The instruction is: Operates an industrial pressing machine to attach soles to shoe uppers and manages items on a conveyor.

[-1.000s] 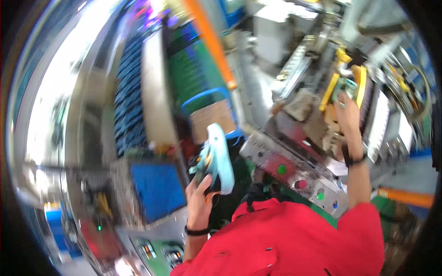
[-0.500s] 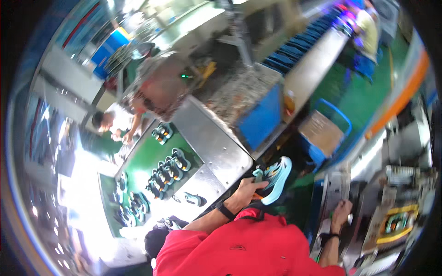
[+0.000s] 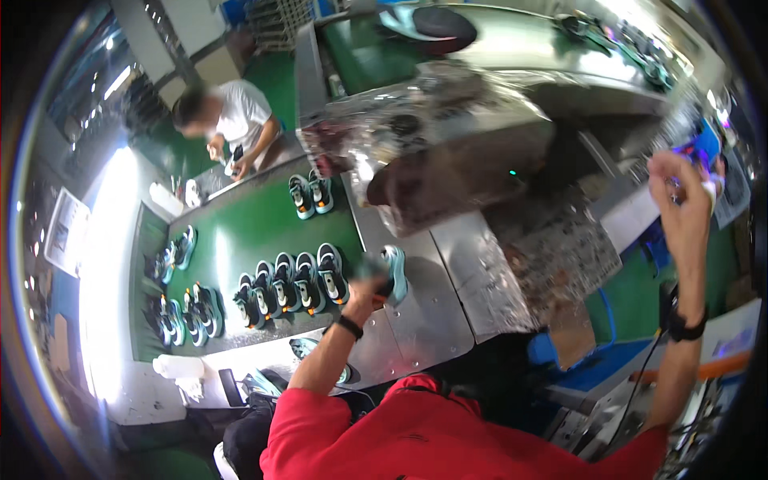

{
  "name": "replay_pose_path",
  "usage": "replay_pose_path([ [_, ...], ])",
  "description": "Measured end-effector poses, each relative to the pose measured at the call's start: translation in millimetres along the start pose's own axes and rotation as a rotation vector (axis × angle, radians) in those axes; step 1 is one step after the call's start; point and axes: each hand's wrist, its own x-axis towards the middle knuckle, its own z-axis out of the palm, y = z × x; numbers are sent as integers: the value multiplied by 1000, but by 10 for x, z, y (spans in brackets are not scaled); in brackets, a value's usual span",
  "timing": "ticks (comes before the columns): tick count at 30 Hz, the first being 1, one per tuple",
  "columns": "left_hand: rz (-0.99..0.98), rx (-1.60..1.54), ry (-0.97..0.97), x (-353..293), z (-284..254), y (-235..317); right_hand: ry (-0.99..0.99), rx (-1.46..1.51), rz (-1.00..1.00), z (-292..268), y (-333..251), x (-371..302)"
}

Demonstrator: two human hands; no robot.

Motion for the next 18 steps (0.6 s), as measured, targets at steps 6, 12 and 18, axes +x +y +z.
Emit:
replay_pose_path([
  [6,104,71,112,1770,351,890,-293,32,-187,1161,-673,1924],
  [12,529,303,204,3265,709,1624,-660,-231,67,1704,-1014,2888],
  [18,653,313,36,3062,36,1079,-665,150,86,2100,-845,2910],
])
